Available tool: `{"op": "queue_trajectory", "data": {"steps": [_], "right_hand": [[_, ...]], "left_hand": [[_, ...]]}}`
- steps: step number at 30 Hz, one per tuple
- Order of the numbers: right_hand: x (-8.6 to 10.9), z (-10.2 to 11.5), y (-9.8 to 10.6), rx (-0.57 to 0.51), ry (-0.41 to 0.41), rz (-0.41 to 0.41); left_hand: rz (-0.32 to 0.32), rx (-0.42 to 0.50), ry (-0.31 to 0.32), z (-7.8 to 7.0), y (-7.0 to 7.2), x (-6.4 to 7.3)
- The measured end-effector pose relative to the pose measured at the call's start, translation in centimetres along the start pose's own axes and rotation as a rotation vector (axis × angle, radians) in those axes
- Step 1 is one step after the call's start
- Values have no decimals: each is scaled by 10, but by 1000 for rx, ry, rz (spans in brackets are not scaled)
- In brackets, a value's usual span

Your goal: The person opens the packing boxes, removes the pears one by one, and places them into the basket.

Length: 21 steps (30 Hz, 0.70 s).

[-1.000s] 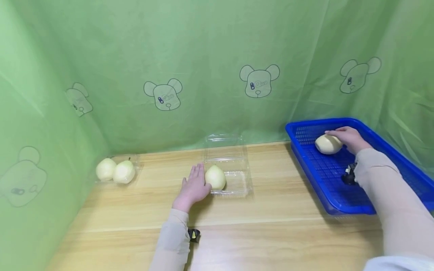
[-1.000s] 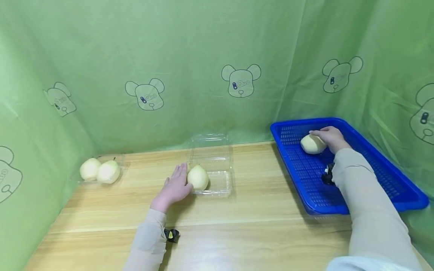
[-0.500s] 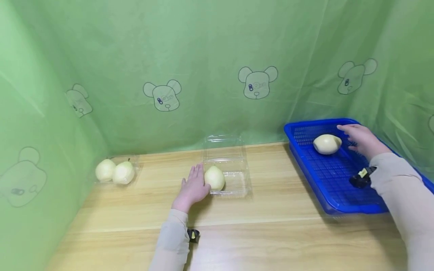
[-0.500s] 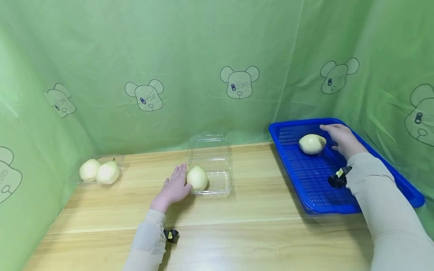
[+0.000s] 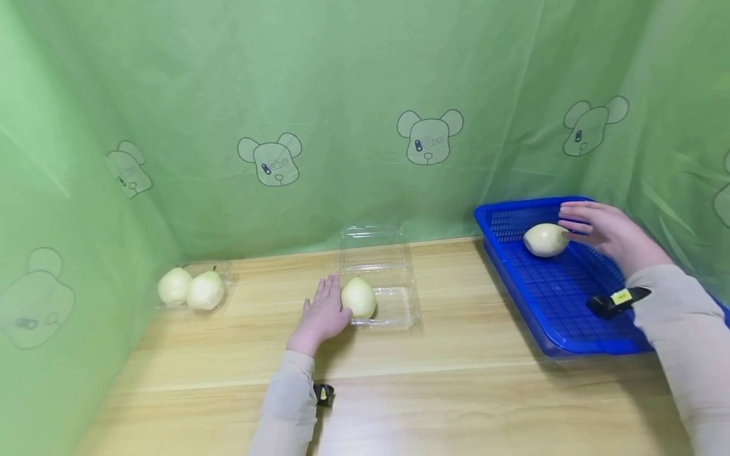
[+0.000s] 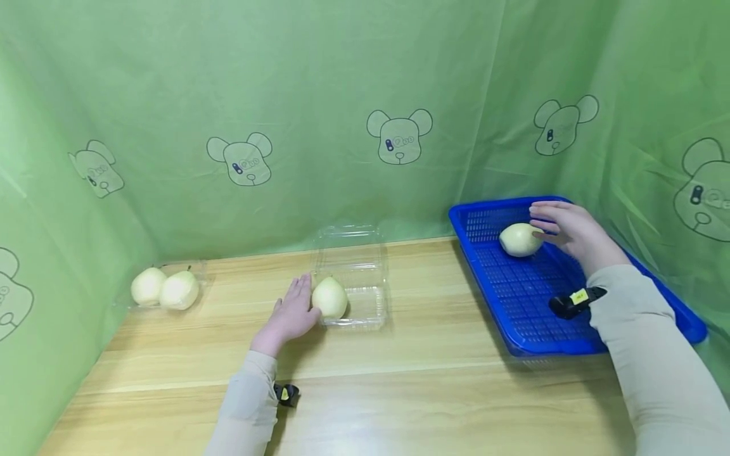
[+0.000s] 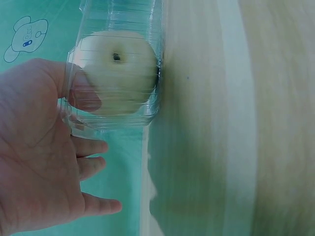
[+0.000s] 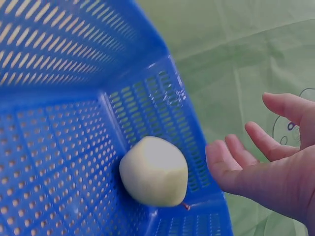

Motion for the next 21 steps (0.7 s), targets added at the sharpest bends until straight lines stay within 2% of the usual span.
{"op": "queue_trajectory", "data": {"steps": [4, 8, 10, 17, 21], "right_hand": [[6, 1, -11, -31, 17, 20], [12, 3, -30, 3, 59, 58], [15, 4, -41, 5, 88, 91], [22, 2, -86, 88, 181, 91], [25, -4, -115, 111, 260, 173]], "left_hand": [[4, 8, 0, -1, 0, 0], [4, 8, 2, -2, 1, 1], [3, 13, 2, -2, 1, 1], [8, 7, 2, -3, 2, 1], [8, 4, 1, -2, 2, 1]]}}
Point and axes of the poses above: each hand's wrist, its own x-axis away from the middle knuckle, its own y-axis out of the back of the hand, z = x × y, the point moved 4 cm from there along -x, towards the middle knuckle, and after that the axes turned 6 degrees about x, right-handed, at the moved point
